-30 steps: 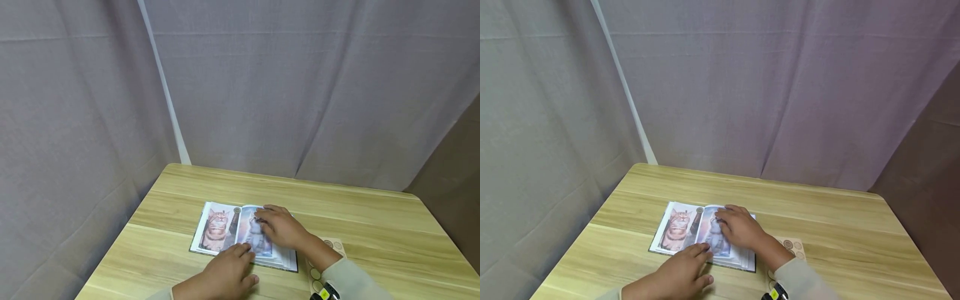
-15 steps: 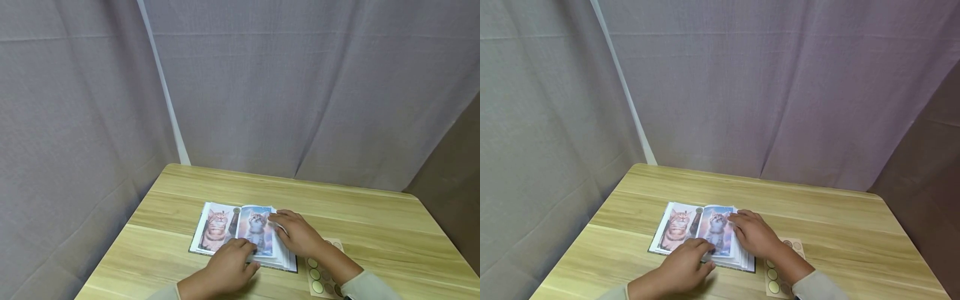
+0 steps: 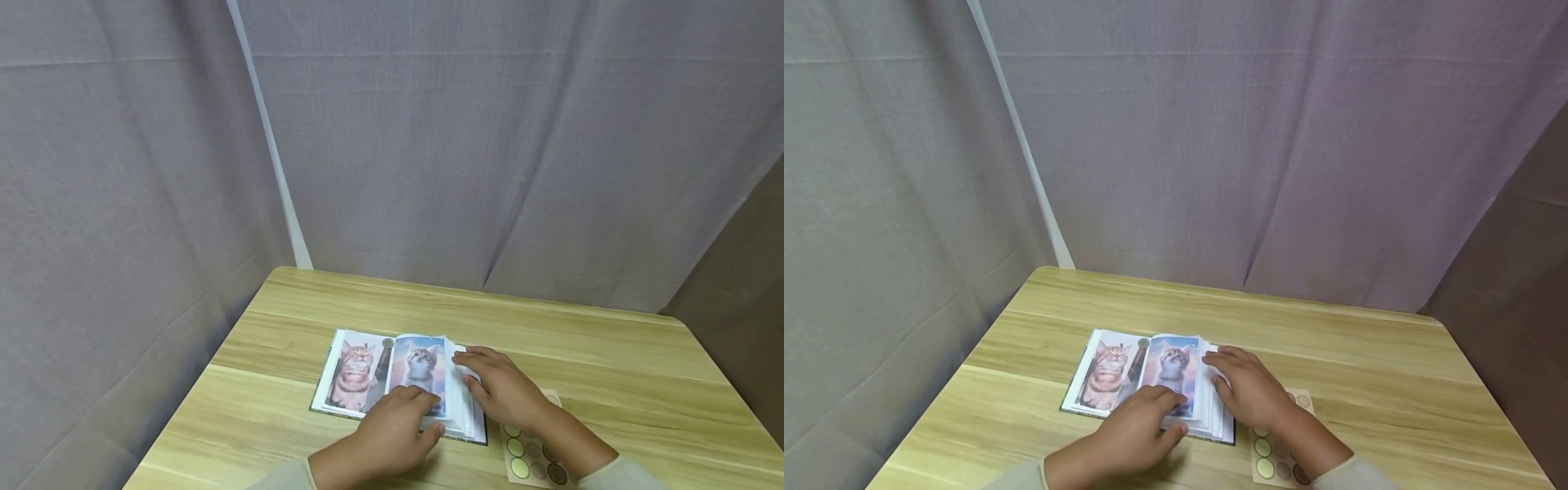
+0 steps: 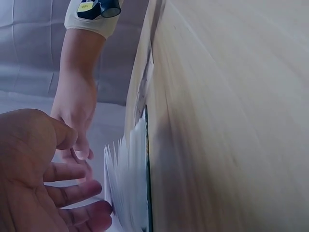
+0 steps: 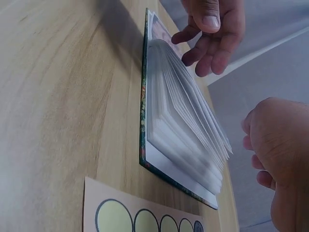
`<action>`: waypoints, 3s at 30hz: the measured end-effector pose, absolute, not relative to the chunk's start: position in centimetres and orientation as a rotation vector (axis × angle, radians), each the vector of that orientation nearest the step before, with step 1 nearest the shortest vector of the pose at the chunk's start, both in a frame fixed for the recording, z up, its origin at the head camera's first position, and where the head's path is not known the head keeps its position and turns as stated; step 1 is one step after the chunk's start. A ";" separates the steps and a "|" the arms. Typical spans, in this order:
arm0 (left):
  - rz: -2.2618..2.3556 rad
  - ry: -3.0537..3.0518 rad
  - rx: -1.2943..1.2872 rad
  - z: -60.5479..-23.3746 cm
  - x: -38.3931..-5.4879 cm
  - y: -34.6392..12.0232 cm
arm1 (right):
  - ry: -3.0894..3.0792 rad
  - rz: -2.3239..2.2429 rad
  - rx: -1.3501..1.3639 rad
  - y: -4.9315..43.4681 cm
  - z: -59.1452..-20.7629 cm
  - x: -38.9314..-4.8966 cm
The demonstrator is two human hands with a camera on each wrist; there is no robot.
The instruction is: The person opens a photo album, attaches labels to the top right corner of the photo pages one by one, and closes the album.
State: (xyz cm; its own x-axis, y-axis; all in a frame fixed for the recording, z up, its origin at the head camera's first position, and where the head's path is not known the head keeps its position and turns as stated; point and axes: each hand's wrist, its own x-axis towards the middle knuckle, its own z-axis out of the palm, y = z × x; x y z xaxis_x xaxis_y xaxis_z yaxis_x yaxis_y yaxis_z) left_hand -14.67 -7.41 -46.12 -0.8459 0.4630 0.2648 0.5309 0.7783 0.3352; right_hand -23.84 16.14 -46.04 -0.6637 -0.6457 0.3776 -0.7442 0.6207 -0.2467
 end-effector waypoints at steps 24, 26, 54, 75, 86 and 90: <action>-0.606 -2.763 -1.029 -45.4 -13.9 -3.9 | -2.705 0.656 1.016 20.0 -45.6 -21.9; -0.600 -2.776 -1.043 -45.4 -13.8 -3.6 | -2.688 0.654 1.012 20.3 -45.8 -21.8; -0.646 -2.924 -1.014 -46.1 -14.6 0.3 | -2.731 0.644 0.866 23.9 -46.5 -20.7; -0.710 -2.932 -0.893 -47.0 -15.3 1.9 | -2.646 0.609 0.853 26.8 -47.9 -20.4; -0.790 -2.989 -0.772 -46.8 -15.4 2.8 | -2.722 0.540 0.766 27.6 -48.4 -19.9; -0.861 -3.018 -0.708 -46.8 -15.5 3.1 | -2.777 0.564 0.744 27.6 -48.5 -19.8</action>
